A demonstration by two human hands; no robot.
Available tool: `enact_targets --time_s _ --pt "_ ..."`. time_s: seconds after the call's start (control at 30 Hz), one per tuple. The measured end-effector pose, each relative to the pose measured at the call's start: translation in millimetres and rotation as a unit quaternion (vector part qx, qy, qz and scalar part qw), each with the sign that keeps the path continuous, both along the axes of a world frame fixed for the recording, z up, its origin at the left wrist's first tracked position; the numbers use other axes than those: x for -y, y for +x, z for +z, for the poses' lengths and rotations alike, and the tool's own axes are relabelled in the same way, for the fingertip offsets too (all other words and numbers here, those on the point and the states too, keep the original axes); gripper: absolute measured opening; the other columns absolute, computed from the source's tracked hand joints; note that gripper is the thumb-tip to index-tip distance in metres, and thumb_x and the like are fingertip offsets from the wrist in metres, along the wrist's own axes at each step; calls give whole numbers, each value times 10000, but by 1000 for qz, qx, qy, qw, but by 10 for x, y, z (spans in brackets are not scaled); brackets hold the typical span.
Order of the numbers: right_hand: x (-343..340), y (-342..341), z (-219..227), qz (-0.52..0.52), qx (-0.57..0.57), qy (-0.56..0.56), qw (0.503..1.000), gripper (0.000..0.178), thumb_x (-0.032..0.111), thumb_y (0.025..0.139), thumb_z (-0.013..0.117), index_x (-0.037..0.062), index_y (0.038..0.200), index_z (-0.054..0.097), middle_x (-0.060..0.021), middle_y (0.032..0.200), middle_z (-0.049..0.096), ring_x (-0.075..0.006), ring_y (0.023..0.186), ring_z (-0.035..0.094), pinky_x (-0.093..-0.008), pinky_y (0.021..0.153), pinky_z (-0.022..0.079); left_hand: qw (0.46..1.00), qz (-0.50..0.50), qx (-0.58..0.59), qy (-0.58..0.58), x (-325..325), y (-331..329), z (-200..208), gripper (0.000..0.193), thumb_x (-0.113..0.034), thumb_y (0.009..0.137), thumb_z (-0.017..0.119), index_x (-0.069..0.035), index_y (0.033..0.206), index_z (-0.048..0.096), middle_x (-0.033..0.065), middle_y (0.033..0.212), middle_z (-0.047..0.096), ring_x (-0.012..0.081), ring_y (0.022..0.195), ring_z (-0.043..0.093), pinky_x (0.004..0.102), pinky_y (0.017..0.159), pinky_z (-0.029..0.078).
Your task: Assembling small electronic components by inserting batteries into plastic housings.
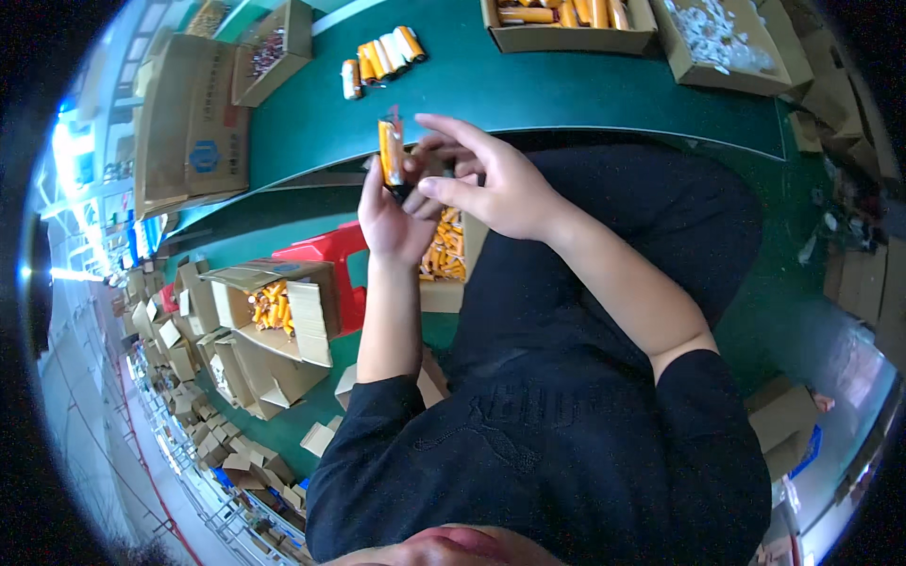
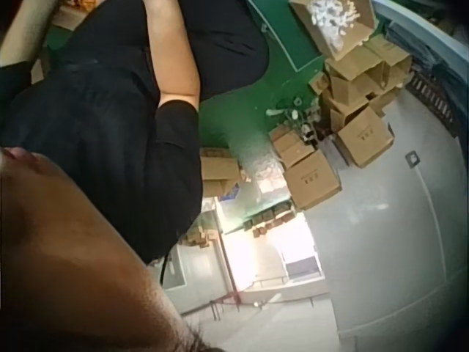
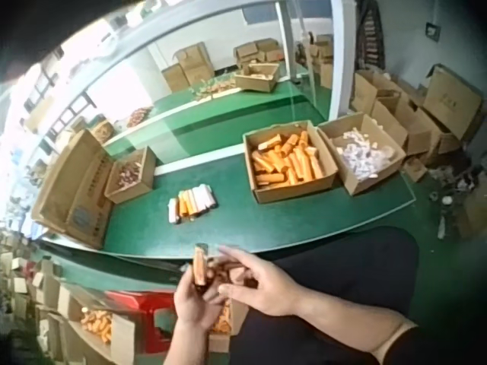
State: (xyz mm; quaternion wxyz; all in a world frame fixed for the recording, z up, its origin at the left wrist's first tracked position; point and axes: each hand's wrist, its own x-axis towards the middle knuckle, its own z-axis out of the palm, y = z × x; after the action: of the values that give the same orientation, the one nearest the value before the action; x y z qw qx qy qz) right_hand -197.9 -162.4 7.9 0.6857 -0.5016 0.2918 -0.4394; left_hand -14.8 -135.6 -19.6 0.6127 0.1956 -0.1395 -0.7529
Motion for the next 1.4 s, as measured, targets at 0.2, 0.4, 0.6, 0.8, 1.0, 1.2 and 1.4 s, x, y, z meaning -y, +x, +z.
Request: enact_targets --time_s 0.2,0.4,0.6,0.8,1.0,1.2,1.4 --pt "94 -95 57 62 4 -32 998 431 44 927 724 0 1346 633 -111 1101 710 -151 961 653 -259 899 530 996 -60 -56 23 -288 -302 -78 360 -343 1078 487 -54 1262 602 28 997 630 51 571 381 200 501 282" --pt "48 -117 43 19 -71 -44 996 413 82 841 828 0 1225 702 -95 1054 732 -164 902 663 -267 843 546 948 3 312 60 -361 -155 6 311 -276 1064 520 -48 1253 619 50 1046 631 62 641 447 204 542 335" --pt "29 -105 38 -60 -167 -234 956 391 109 754 899 36 1102 735 -74 1000 739 -178 851 655 -273 780 538 810 196 532 -150 -355 -160 173 189 -134 967 683 -9 1108 697 96 1188 585 103 784 533 211 693 428" --pt "58 -98 -15 -84 -176 -297 935 356 154 748 901 57 1050 741 -89 960 733 -181 753 630 -269 666 530 832 124 532 -92 -400 -161 413 167 -69 914 710 8 1062 714 127 1272 549 158 927 561 268 797 463" --pt "55 -102 -1 -43 -195 -341 919 339 120 768 870 57 1061 712 -102 968 728 -193 743 628 -292 654 523 870 104 480 -48 -456 -137 377 119 -63 929 664 -19 1031 704 122 1271 540 183 1001 552 298 841 453" --pt "5 -113 58 61 -203 -262 941 242 98 823 798 56 1028 677 -89 905 689 -206 708 593 -308 639 479 796 181 567 -108 -461 -43 345 66 -48 911 632 -27 958 674 123 1244 536 228 1066 538 334 891 442" --pt "-79 -78 146 118 -183 -218 951 152 82 849 748 49 951 640 -72 851 632 -200 685 555 -308 622 424 749 190 615 -159 -484 -1 362 61 -46 874 620 -31 920 656 122 1220 534 257 1076 518 360 912 432"
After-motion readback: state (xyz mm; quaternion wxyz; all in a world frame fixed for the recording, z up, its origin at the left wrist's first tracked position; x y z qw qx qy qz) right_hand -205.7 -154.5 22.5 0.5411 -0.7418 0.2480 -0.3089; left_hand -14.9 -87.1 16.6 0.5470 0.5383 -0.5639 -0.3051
